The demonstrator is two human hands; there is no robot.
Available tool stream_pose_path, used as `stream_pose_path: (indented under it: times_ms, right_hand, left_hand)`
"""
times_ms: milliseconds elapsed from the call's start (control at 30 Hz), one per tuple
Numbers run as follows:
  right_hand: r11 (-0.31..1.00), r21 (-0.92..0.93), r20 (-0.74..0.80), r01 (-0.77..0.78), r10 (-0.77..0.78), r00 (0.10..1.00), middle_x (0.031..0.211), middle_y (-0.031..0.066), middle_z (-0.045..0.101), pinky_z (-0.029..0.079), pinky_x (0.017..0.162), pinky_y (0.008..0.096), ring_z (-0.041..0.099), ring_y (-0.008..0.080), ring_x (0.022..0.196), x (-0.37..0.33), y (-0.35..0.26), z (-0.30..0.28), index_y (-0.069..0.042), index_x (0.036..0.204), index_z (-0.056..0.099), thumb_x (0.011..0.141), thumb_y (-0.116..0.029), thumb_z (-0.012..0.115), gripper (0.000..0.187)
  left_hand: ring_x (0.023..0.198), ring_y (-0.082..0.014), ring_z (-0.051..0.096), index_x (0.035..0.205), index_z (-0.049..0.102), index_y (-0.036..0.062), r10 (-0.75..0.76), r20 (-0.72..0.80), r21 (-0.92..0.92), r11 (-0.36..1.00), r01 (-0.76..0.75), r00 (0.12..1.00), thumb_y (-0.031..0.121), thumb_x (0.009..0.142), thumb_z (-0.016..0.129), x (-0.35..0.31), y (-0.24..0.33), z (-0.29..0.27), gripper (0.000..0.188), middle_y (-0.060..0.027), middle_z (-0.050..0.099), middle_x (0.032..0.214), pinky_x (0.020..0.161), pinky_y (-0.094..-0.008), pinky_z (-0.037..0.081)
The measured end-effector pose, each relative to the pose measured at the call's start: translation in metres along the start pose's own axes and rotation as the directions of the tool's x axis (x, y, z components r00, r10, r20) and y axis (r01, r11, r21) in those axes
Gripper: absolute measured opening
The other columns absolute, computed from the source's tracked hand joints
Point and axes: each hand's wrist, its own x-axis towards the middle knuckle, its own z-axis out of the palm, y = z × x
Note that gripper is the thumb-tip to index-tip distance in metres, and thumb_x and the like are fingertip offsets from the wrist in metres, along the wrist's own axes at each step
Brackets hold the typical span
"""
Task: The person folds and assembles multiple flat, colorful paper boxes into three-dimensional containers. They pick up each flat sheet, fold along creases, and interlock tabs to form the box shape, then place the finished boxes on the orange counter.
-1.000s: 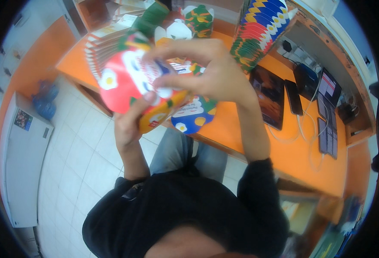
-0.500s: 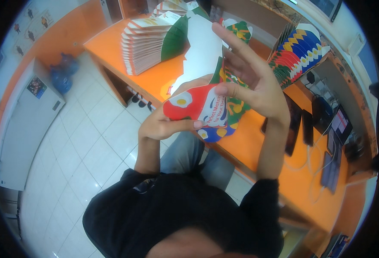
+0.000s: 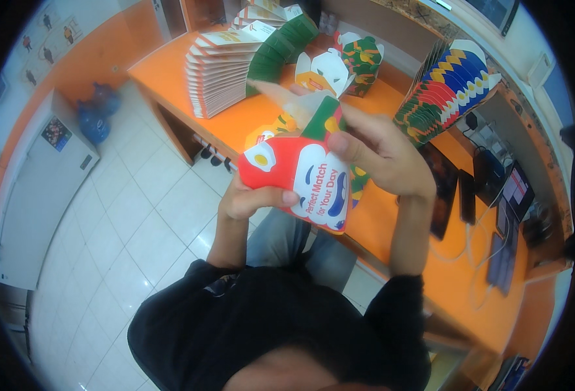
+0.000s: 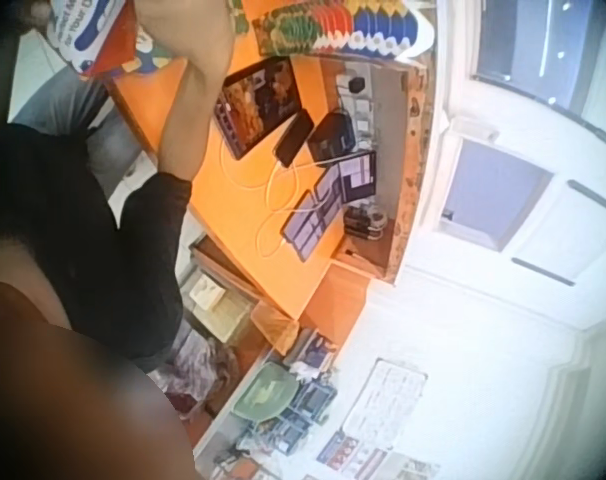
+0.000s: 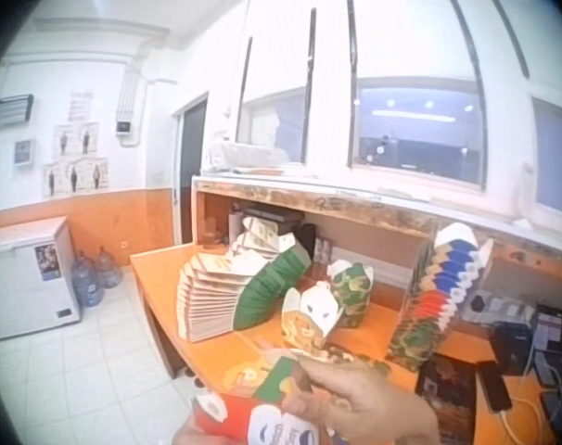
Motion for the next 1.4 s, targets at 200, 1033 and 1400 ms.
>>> stream_pose_path:
  times_ms: [200,1033,1400]
  right_hand:
    - [0.995,-0.074,0.002,-0.069,0.069,0.998,0.075,0.0074,0.062,0.043,0.061,0.0256,0.056,0.0082,0.069,0.001,-0.002,-0.006,0.002,0.096,0.063,0.092,-0.030,0.064,0.032]
    - [0.795,-0.380,0.000,0.472,-0.510,0.860,0.079,0.0036,0.066,0.051,0.075,0.0292,0.064,0.0185,0.082,0.006,0.005,-0.019,-0.008,0.089,0.075,0.064,0.003,0.074,0.027]
    - [0.977,-0.168,-0.178,0.128,-0.158,0.971,0.087,0.0015,0.045,0.040,0.063,0.0252,0.048,0.0119,0.076,0.014,0.017,-0.002,-0.005,0.081,0.068,0.070,-0.017,0.083,0.022]
  left_hand:
    - [0.096,-0.0189,0.066,0.120,0.054,0.0020,0.045,-0.221,0.086,0.996,-0.027,0.974,0.019,0.083,0.074,-0.001,0.005,0.008,0.046,-0.0110,0.066,0.107,0.083,-0.0314,0.054]
    - [0.121,-0.0297,0.052,0.138,0.037,-0.0002,-0.030,-0.331,-0.321,0.944,-0.083,0.943,0.049,0.093,0.044,0.018,0.006,0.006,0.067,-0.0150,0.050,0.135,0.101,-0.0454,0.042]
    - [0.106,-0.0204,0.059,0.121,0.052,-0.0037,0.233,-0.374,-0.024,0.965,-0.260,0.898,0.001,0.087,0.058,0.014,0.004,0.033,0.035,-0.0121,0.061,0.115,0.089,-0.0320,0.047]
